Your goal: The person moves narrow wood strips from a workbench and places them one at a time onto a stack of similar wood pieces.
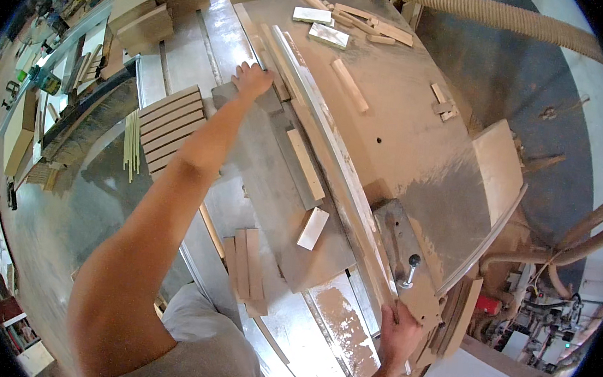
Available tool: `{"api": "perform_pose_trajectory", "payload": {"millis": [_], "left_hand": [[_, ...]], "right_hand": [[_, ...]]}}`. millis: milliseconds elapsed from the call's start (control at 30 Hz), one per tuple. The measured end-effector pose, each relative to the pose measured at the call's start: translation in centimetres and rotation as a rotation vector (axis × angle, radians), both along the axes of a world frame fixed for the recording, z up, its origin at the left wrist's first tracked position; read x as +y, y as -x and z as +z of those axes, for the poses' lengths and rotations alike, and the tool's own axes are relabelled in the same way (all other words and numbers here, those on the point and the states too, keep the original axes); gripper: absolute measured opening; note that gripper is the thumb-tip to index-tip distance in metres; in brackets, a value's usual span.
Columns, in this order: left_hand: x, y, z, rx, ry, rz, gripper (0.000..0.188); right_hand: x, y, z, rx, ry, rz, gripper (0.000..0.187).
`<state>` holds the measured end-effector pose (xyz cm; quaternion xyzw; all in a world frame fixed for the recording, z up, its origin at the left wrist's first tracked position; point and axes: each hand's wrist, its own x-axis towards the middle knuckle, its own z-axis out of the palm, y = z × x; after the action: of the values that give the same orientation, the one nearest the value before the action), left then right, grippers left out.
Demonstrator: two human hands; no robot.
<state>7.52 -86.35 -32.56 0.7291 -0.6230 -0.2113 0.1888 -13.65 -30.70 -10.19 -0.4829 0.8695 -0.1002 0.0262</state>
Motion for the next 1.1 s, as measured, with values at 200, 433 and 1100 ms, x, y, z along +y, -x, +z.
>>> {"api": "perform_pose_trajectory", "payload": {"millis": [200,433,1100], "left_hand": [[-0.5,0.0,-0.5,0.1,0.039,-0.044,0.05],[7.2,2.4,3.8,0.919,0.367,-0.204,0.027],[46.0,8.9,3.3,0.316,0.366,-0.97,0.038]], "right_hand": [[8.5,-3.8,-0.7,-0.21,0.038,-0.37,0.019],[17.9,-10.1,-3.0,-0.347,0.107,-0.623,0.015],[37.0,-18.8,-3.8,-0.216,0.071,-0.778,0.03]]}}
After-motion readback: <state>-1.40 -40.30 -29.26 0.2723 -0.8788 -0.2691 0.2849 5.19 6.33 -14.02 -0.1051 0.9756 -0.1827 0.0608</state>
